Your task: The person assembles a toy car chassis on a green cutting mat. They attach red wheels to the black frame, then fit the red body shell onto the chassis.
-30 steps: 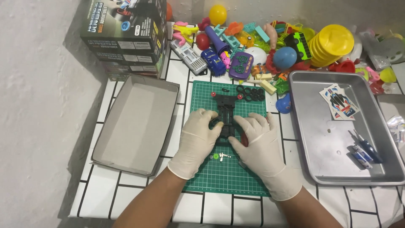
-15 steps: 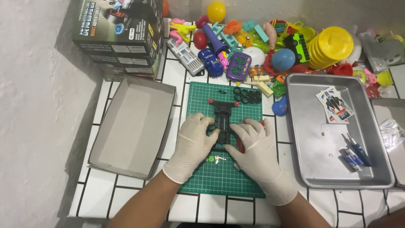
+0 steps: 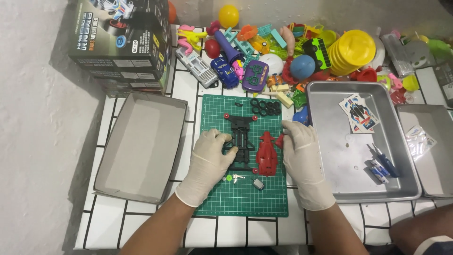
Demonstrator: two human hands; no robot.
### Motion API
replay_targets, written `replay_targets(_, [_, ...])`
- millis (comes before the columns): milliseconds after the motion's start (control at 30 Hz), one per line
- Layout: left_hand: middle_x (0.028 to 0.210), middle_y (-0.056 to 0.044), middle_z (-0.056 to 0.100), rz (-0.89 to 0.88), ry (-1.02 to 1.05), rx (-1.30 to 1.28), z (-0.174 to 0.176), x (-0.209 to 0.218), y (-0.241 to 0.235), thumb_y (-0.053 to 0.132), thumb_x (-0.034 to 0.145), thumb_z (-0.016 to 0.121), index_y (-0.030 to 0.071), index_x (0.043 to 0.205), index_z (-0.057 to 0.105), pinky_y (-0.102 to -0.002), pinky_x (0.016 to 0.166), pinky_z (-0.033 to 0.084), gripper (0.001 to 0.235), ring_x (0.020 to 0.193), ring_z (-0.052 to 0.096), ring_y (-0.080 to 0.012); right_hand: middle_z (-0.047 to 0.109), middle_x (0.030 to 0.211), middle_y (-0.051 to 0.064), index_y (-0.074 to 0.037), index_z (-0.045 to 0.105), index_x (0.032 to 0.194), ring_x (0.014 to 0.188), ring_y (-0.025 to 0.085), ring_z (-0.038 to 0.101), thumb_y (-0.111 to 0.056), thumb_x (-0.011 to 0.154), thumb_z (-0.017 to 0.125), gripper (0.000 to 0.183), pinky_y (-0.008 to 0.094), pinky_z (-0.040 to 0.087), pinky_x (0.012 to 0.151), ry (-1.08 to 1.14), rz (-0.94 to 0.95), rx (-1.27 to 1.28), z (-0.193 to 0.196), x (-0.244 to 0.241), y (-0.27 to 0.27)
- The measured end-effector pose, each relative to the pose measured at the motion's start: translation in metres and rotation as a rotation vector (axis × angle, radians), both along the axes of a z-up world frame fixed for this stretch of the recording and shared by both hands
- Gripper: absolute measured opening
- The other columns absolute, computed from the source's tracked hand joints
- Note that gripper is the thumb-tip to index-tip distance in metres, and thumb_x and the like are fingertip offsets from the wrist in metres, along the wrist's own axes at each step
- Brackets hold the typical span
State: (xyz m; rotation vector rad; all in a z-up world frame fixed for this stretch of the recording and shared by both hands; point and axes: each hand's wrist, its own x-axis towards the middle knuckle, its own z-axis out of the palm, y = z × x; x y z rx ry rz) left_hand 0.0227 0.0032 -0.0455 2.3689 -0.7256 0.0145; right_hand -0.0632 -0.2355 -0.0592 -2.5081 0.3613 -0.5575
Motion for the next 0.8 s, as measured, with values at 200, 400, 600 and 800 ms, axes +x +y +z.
replay_targets(200, [0.091, -0.005, 0.063, -0.001, -0.005, 0.010, 0.001, 0.001, 0.000, 0.032, 0.087, 0.075, 0.010, 0.104, 0.074, -0.034, 0.077, 0.051, 0.028, 0.091, 0.061, -0.0228, 0.069, 0.126, 0.010, -0.014, 0.066, 0.133, 0.142, 0.031, 0.048, 0.005, 0.095, 0.057, 0.044, 0.051, 0.014, 0.125, 0.002, 0.058, 0.062, 0.011, -0.001, 0.005])
replay_targets(400, [0.093, -0.005, 0.063, -0.021, 0.019, 0.029, 0.001, 0.002, 0.002, 0.033, 0.087, 0.075, 0.011, 0.106, 0.073, -0.035, 0.078, 0.052, 0.029, 0.093, 0.062, -0.0236, 0.058, 0.146, 0.013, -0.015, 0.057, 0.143, 0.148, 0.038, 0.037, -0.006, 0.089, 0.070, 0.056, 0.056, 0.014, 0.125, 0.081, 0.269, 0.030, 0.040, -0.006, 0.017])
replay_targets(600, [0.096, -0.007, 0.062, -0.064, 0.058, 0.055, 0.009, 0.003, 0.004, 0.034, 0.089, 0.073, 0.009, 0.110, 0.071, -0.036, 0.080, 0.051, 0.032, 0.096, 0.062, -0.0254, 0.031, 0.165, 0.016, -0.022, 0.038, 0.157, 0.155, 0.043, 0.011, -0.049, 0.061, 0.095, 0.115, 0.058, 0.005, 0.125, 0.381, 0.451, 0.013, 0.057, -0.016, 0.006])
replay_targets(800, [0.099, -0.009, 0.062, -0.101, 0.106, 0.090, 0.016, 0.005, 0.004, 0.035, 0.091, 0.070, 0.008, 0.114, 0.070, -0.035, 0.084, 0.052, 0.036, 0.100, 0.062, -0.0261, 0.027, 0.164, 0.015, -0.022, 0.026, 0.162, 0.156, 0.040, 0.007, -0.042, 0.056, 0.105, 0.133, 0.054, 0.000, 0.126, 0.574, 0.452, -0.100, 0.055, -0.015, 0.012])
